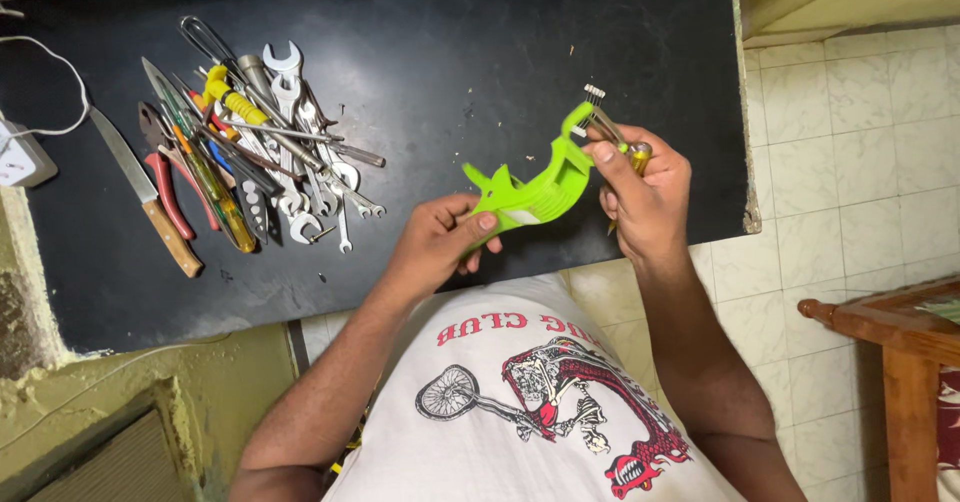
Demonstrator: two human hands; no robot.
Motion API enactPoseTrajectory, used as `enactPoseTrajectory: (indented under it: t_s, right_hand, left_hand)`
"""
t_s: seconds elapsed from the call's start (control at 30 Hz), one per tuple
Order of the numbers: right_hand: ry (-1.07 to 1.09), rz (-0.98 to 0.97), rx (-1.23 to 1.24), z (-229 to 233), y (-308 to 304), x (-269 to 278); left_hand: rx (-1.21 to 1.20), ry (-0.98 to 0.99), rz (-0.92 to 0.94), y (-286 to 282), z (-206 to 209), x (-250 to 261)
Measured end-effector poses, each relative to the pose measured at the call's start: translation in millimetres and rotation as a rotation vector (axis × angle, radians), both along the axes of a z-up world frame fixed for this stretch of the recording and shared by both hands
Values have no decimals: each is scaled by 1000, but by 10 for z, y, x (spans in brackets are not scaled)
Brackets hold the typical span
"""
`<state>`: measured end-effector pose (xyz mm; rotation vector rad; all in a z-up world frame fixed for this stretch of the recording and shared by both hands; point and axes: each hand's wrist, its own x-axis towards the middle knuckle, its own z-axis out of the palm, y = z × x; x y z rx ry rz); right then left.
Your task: The person uses a yellow screwdriver and a metal file to scrape and clean the blade area of a green plastic vegetable peeler. They repeatedly scrape the blade slot and the handle, removing debris, while various tools lie on the table.
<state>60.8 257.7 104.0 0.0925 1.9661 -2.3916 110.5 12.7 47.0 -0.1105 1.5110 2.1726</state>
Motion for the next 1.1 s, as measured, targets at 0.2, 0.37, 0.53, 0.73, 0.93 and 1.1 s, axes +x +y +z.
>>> enactPoseTrajectory:
  t_s: [0.2, 0.37, 0.53, 0.73, 0.93, 1.1]
  right_hand:
    - [297, -158, -65, -117, 149, 121]
    - [704, -114, 185, 28, 221, 528]
    - [1014, 154, 569, 260, 206, 771]
    - [950, 120, 728, 334, 19, 872]
    - [1022, 165, 749, 346, 12, 858]
    - [1053, 202, 762, 363, -57, 801]
  left_hand:
    - [-107, -44, 30, 102, 62, 50]
    - [-462, 192, 108, 170, 211, 69]
    - [-595, 280, 143, 229, 355, 82]
    - [-604, 377, 210, 252, 368, 73]
    - [-598, 426, 245, 234, 269, 76]
    - [-581, 447, 253, 223, 270, 96]
